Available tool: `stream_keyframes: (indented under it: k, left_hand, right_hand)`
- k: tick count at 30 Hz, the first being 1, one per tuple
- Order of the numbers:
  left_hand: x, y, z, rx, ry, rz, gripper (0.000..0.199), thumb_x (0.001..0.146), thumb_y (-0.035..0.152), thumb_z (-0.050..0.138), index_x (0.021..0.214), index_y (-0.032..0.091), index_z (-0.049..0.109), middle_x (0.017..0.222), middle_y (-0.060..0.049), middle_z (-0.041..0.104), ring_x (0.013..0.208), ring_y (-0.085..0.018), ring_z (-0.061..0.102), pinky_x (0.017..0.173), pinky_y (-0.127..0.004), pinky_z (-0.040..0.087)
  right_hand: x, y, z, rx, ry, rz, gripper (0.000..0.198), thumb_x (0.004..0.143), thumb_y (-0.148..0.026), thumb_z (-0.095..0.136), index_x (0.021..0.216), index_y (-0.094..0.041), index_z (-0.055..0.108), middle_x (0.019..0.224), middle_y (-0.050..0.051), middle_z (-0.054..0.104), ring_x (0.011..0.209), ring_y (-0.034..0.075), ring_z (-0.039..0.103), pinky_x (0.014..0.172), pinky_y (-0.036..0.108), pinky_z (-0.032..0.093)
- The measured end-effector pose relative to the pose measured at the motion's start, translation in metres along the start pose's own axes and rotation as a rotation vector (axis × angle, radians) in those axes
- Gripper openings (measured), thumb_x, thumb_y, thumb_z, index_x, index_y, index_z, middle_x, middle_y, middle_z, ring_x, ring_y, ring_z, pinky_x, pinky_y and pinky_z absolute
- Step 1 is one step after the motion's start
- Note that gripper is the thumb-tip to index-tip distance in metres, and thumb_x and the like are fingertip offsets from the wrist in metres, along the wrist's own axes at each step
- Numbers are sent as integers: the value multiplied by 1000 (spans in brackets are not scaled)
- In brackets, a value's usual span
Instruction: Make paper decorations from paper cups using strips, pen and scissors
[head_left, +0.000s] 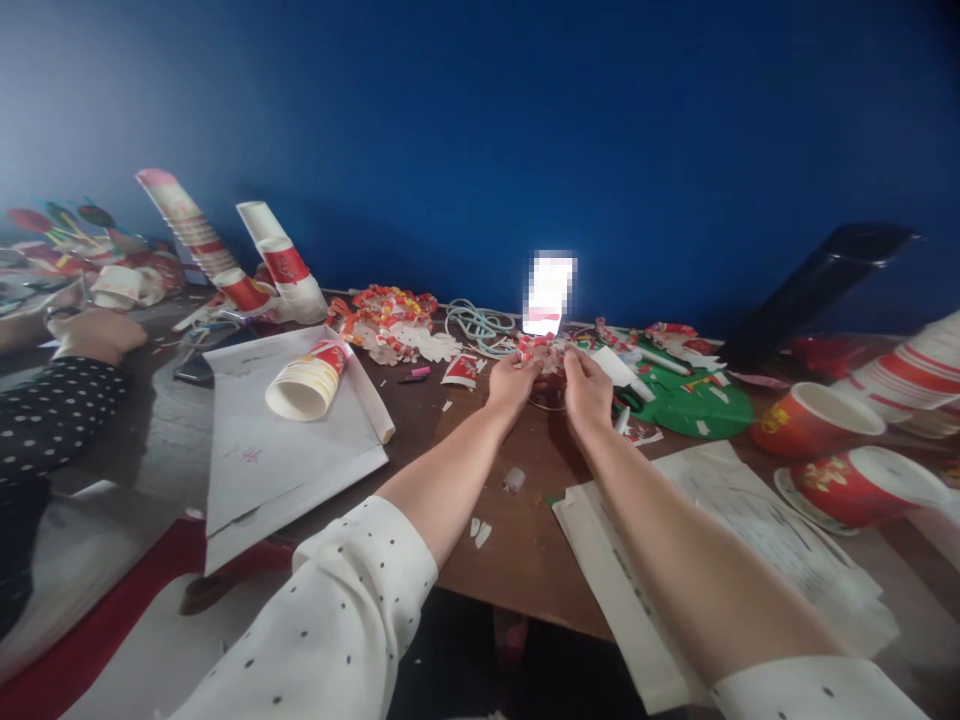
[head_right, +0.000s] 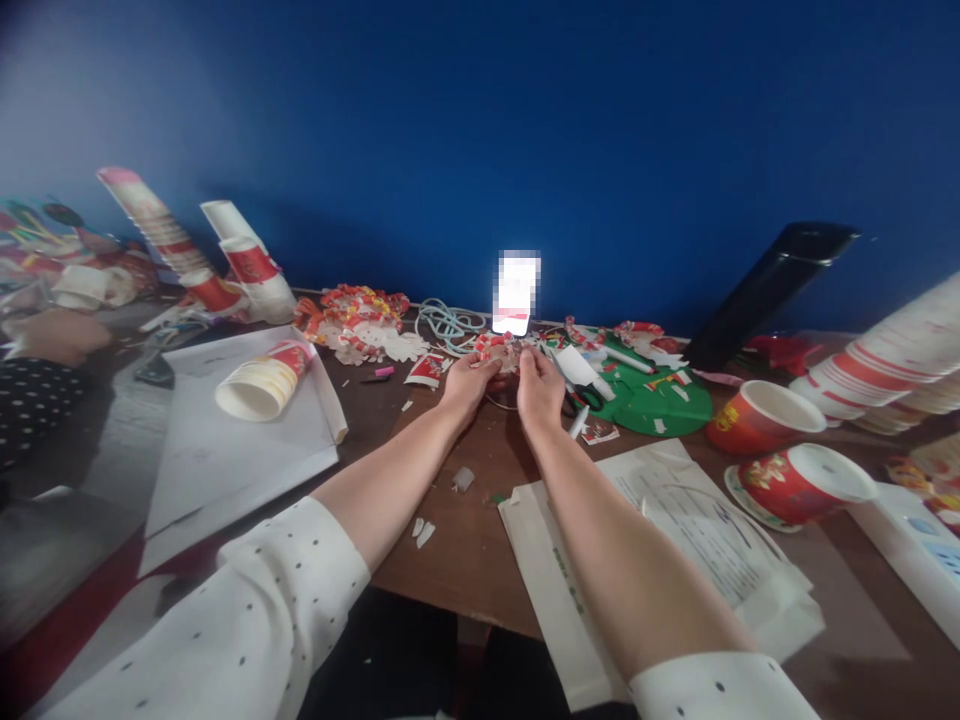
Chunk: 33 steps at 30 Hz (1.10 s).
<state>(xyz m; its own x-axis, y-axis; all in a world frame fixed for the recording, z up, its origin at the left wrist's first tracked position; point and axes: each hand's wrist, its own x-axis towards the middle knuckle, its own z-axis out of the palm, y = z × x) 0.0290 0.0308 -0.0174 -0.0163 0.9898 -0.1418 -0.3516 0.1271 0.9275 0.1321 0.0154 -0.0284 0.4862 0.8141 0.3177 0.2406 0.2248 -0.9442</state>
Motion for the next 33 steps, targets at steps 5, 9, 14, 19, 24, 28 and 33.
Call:
stream_keyframes:
  k: [5, 9, 14, 19, 24, 28, 33]
  left_hand:
    - [-1, 0, 0, 22, -11, -9, 6, 80, 10, 65, 79, 16, 65, 67, -1, 67, 62, -16, 67, 70, -31, 58]
    - [1, -1, 0, 9, -7, -6, 6, 79, 10, 66, 79, 16, 64, 69, -2, 68, 63, -16, 68, 71, -32, 58]
    - [1, -2, -1, 23, -11, -14, 6, 78, 11, 68, 81, 16, 66, 69, -2, 68, 69, -17, 70, 76, -32, 58]
    - [0, -2, 0, 39, -28, -17, 6, 78, 11, 67, 80, 16, 67, 66, -1, 67, 68, -17, 70, 75, -32, 58]
    - [-1, 0, 1, 7, -17, -39, 8, 77, 10, 66, 82, 16, 66, 69, -2, 68, 66, -17, 69, 74, -32, 58]
    - [-1, 0, 1, 12, -23, -53, 9, 75, 10, 66, 82, 16, 66, 70, -3, 69, 70, -19, 70, 77, -34, 58]
    - [1, -2, -1, 26, -35, -49, 4, 76, 12, 68, 78, 16, 68, 69, -3, 68, 68, -18, 69, 78, -34, 58]
  right_hand:
    - [0, -2, -3, -68, -52, -27, 40, 84, -34, 57, 114, -14, 75, 119, 11, 73, 116, 28, 66, 109, 45, 44]
    - [0, -3, -3, -66, -69, -49, 40, 83, -29, 58, 116, -14, 74, 122, 11, 72, 119, 27, 64, 112, 45, 42]
    - [-1, -2, -1, -42, -76, -71, 41, 81, -31, 60, 116, -15, 74, 124, 10, 71, 118, 26, 65, 111, 44, 42]
    - [-2, -5, -2, -52, -74, -58, 41, 80, -35, 60, 112, -13, 75, 113, 11, 75, 109, 28, 69, 105, 44, 47]
    - [0, -6, -4, -85, -47, -22, 40, 80, -36, 58, 106, -12, 77, 106, 13, 77, 100, 29, 70, 99, 45, 50]
    - [0, -3, -4, -90, -55, -32, 38, 79, -36, 59, 105, -15, 76, 105, 11, 77, 100, 29, 70, 99, 45, 50]
    - [-1, -3, -3, -117, -80, -82, 43, 79, -34, 61, 115, -15, 73, 114, 11, 74, 107, 27, 67, 103, 45, 46]
